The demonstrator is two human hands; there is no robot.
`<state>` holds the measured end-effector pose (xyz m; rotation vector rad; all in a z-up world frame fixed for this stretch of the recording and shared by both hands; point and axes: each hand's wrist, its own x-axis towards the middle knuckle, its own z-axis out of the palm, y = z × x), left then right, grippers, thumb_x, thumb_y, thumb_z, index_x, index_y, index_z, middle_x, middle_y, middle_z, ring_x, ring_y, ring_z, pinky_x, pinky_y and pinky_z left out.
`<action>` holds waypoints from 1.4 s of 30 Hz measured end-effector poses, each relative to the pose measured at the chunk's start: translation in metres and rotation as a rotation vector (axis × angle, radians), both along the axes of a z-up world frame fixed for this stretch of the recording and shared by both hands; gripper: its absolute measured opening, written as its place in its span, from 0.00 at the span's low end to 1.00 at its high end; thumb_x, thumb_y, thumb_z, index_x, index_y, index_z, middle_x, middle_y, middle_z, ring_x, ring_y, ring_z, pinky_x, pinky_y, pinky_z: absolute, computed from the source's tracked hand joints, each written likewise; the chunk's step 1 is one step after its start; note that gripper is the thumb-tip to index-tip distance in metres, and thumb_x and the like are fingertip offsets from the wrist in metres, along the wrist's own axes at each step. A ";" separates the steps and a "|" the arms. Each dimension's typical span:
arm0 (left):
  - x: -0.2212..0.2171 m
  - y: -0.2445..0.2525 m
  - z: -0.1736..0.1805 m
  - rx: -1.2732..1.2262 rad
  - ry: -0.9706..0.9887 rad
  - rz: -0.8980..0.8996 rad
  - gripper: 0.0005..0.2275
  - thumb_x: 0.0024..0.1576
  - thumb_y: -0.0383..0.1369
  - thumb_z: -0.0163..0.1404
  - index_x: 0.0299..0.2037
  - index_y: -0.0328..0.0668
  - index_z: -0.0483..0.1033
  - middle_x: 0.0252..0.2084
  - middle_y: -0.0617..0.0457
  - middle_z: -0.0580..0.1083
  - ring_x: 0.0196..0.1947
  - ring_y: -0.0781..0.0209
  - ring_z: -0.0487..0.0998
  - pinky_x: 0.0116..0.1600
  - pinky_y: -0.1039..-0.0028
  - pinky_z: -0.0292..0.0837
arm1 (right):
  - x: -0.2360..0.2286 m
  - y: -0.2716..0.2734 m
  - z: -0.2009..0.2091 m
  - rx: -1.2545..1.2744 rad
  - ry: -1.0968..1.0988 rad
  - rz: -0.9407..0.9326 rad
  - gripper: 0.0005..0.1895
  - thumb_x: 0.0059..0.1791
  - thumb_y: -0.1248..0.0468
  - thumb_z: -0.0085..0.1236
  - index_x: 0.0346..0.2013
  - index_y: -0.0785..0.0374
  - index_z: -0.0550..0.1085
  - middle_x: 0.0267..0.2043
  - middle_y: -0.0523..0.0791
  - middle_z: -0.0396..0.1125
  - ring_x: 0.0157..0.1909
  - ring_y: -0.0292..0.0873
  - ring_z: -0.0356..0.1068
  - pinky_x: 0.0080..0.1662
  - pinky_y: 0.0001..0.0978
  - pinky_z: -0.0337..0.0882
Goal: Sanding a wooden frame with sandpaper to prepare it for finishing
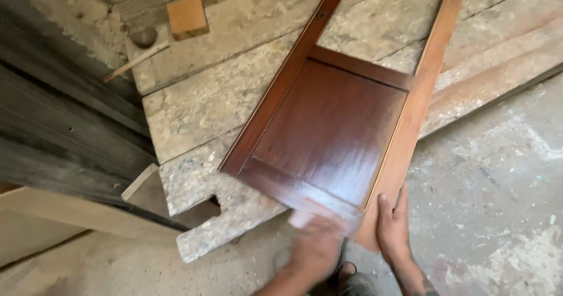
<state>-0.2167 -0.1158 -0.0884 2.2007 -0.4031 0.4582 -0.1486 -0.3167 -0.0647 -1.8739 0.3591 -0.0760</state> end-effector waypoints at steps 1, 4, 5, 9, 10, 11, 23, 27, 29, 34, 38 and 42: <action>-0.010 -0.017 0.012 0.013 -0.001 -0.090 0.15 0.50 0.24 0.46 0.47 0.38 0.80 0.47 0.43 0.80 0.49 0.47 0.80 0.58 0.58 0.72 | -0.004 0.007 0.018 0.080 0.090 -0.036 0.36 0.54 0.56 0.40 0.77 0.60 0.48 0.79 0.49 0.48 0.76 0.45 0.50 0.71 0.38 0.50; 0.011 0.010 -0.043 0.418 -0.163 -0.115 0.17 0.47 0.23 0.50 0.48 0.39 0.79 0.47 0.45 0.80 0.49 0.52 0.80 0.55 0.65 0.72 | 0.006 0.010 0.030 0.128 0.107 -0.035 0.35 0.54 0.58 0.39 0.77 0.57 0.48 0.78 0.45 0.50 0.74 0.42 0.53 0.70 0.37 0.53; 0.019 0.031 -0.076 0.806 -0.287 -0.047 0.13 0.52 0.25 0.48 0.46 0.43 0.79 0.44 0.48 0.79 0.45 0.58 0.79 0.45 0.74 0.76 | 0.005 0.006 0.024 0.093 0.070 -0.003 0.36 0.54 0.58 0.40 0.77 0.58 0.49 0.78 0.45 0.51 0.74 0.41 0.53 0.70 0.36 0.52; 0.065 0.146 0.012 0.192 0.689 0.230 0.21 0.63 0.33 0.33 0.58 0.61 0.78 0.60 0.58 0.76 0.59 0.59 0.75 0.63 0.69 0.68 | 0.001 0.015 0.035 0.048 0.198 -0.045 0.35 0.54 0.55 0.37 0.78 0.53 0.48 0.78 0.41 0.52 0.74 0.40 0.54 0.69 0.36 0.54; 0.064 0.145 -0.007 0.209 0.397 0.301 0.14 0.63 0.33 0.38 0.50 0.53 0.79 0.49 0.52 0.78 0.47 0.53 0.78 0.50 0.63 0.71 | 0.003 0.010 0.019 -0.001 0.128 -0.038 0.36 0.54 0.55 0.38 0.77 0.56 0.49 0.78 0.44 0.52 0.75 0.42 0.53 0.70 0.37 0.53; 0.063 0.144 -0.027 0.223 0.103 0.366 0.09 0.63 0.32 0.44 0.42 0.44 0.80 0.39 0.47 0.80 0.35 0.47 0.81 0.37 0.58 0.74 | 0.005 0.005 0.002 -0.051 0.059 -0.031 0.36 0.55 0.54 0.40 0.77 0.60 0.49 0.78 0.47 0.51 0.75 0.44 0.53 0.70 0.37 0.52; 0.072 0.121 0.127 -0.041 0.961 0.455 0.21 0.64 0.38 0.32 0.58 0.70 0.80 0.57 0.65 0.80 0.37 0.66 0.79 0.38 0.76 0.75 | 0.013 0.016 -0.011 -0.114 0.278 -0.075 0.42 0.52 0.46 0.39 0.78 0.53 0.42 0.81 0.48 0.43 0.77 0.55 0.49 0.72 0.49 0.51; 0.056 0.081 0.033 -0.026 0.193 0.307 0.15 0.63 0.26 0.37 0.47 0.40 0.81 0.52 0.50 0.81 0.52 0.57 0.80 0.60 0.68 0.73 | 0.019 0.016 -0.040 -0.154 0.222 -0.079 0.43 0.53 0.45 0.37 0.78 0.54 0.40 0.81 0.49 0.42 0.77 0.56 0.48 0.70 0.47 0.51; 0.032 0.014 0.019 0.128 0.075 0.124 0.15 0.53 0.26 0.44 0.45 0.41 0.82 0.43 0.46 0.82 0.45 0.49 0.81 0.50 0.62 0.75 | 0.017 0.012 -0.047 -0.047 0.051 -0.037 0.40 0.54 0.53 0.40 0.76 0.68 0.42 0.80 0.56 0.40 0.80 0.50 0.40 0.75 0.39 0.40; 0.043 0.049 -0.032 0.164 0.124 0.053 0.15 0.59 0.27 0.43 0.50 0.45 0.82 0.50 0.49 0.81 0.49 0.54 0.82 0.56 0.65 0.73 | 0.016 0.052 0.067 0.603 0.276 -0.219 0.31 0.56 0.64 0.39 0.75 0.46 0.54 0.68 0.44 0.63 0.59 0.44 0.65 0.61 0.40 0.66; 0.072 0.162 0.020 0.113 0.257 0.353 0.14 0.63 0.33 0.45 0.55 0.46 0.80 0.55 0.46 0.79 0.57 0.47 0.79 0.66 0.60 0.70 | 0.014 0.058 0.056 0.355 0.237 -0.197 0.34 0.55 0.63 0.41 0.77 0.48 0.51 0.69 0.44 0.63 0.59 0.43 0.66 0.59 0.36 0.67; 0.042 0.067 0.010 -0.061 0.385 0.461 0.13 0.61 0.25 0.39 0.39 0.48 0.80 0.36 0.59 0.79 0.31 0.66 0.77 0.31 0.76 0.72 | 0.020 0.040 -0.017 -0.019 0.040 -0.119 0.39 0.54 0.55 0.41 0.76 0.66 0.46 0.80 0.53 0.41 0.81 0.47 0.40 0.75 0.37 0.40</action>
